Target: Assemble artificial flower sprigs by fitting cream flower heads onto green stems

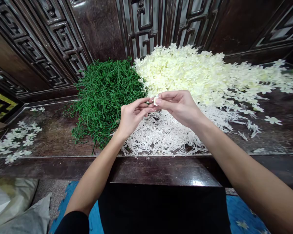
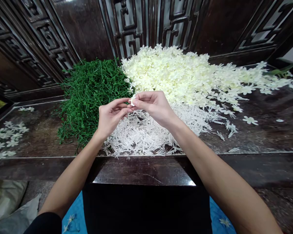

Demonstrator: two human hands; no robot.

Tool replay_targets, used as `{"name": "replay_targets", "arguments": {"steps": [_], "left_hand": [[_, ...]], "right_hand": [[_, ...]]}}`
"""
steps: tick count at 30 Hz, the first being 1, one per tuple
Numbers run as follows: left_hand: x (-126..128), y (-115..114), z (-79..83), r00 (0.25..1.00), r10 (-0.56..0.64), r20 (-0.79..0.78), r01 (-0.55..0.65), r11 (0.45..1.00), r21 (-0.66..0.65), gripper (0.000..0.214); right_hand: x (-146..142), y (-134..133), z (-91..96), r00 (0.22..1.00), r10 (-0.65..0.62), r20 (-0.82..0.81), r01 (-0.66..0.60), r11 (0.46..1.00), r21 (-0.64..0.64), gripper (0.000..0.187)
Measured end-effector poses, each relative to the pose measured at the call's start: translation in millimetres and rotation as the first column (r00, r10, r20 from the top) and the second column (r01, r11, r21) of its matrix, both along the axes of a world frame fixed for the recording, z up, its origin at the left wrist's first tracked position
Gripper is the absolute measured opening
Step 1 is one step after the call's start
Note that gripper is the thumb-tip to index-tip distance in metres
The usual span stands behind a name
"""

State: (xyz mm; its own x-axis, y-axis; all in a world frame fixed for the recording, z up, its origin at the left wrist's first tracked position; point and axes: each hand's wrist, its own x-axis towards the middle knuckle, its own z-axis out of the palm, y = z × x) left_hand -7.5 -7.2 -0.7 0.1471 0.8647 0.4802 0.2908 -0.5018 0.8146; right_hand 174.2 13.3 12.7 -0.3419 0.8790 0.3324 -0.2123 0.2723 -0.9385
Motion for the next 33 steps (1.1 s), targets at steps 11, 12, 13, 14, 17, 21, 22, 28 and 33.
{"name": "replay_targets", "arguments": {"steps": [11, 12, 13, 14, 17, 21, 22, 28, 33], "left_hand": [[1, 0, 10.7, 0.975, -0.012, 0.222, 0.026, 0.998, -0.058, 0.015], [1, 0, 10.5, 0.967, -0.034, 0.254, 0.056, 0.995, -0.082, 0.016], [1, 1, 10.2, 0.958, -0.051, 0.284, 0.083, 0.992, -0.1, 0.018], [0, 1, 9.8, 0.949, -0.065, 0.308, 0.103, 0.989, -0.11, 0.018], [0, 2, 9.4, 0.946, -0.061, 0.32, 0.105, 0.987, -0.124, 0.02], [0, 1, 10.9, 0.96, -0.038, 0.276, 0.072, 0.991, -0.117, 0.022], [1, 1, 11.3, 0.962, -0.038, 0.271, 0.072, 0.991, -0.114, 0.022], [2, 0, 11.3, 0.965, -0.031, 0.26, 0.06, 0.993, -0.103, 0.021], [3, -2, 11.1, 0.971, -0.009, 0.24, 0.027, 0.997, -0.071, 0.023]], "right_hand": [[-2, -15, 13.1, 0.951, -0.27, 0.15, 0.204, 0.913, 0.354, 0.006], [-3, -16, 13.1, 0.947, -0.288, 0.145, 0.217, 0.903, 0.371, 0.006], [-3, -17, 13.2, 0.944, -0.3, 0.136, 0.228, 0.893, 0.389, 0.006], [-3, -18, 13.3, 0.943, -0.308, 0.126, 0.235, 0.883, 0.406, 0.007], [-3, -19, 13.8, 0.94, -0.316, 0.127, 0.233, 0.868, 0.44, 0.008], [-4, -20, 13.3, 0.931, -0.33, 0.156, 0.233, 0.866, 0.443, 0.007], [-4, -20, 12.7, 0.93, -0.332, 0.159, 0.232, 0.864, 0.447, 0.007], [-6, -20, 10.4, 0.916, -0.363, 0.172, 0.241, 0.839, 0.488, 0.009], [-6, -19, 10.0, 0.915, -0.363, 0.173, 0.227, 0.822, 0.523, 0.013]]}}
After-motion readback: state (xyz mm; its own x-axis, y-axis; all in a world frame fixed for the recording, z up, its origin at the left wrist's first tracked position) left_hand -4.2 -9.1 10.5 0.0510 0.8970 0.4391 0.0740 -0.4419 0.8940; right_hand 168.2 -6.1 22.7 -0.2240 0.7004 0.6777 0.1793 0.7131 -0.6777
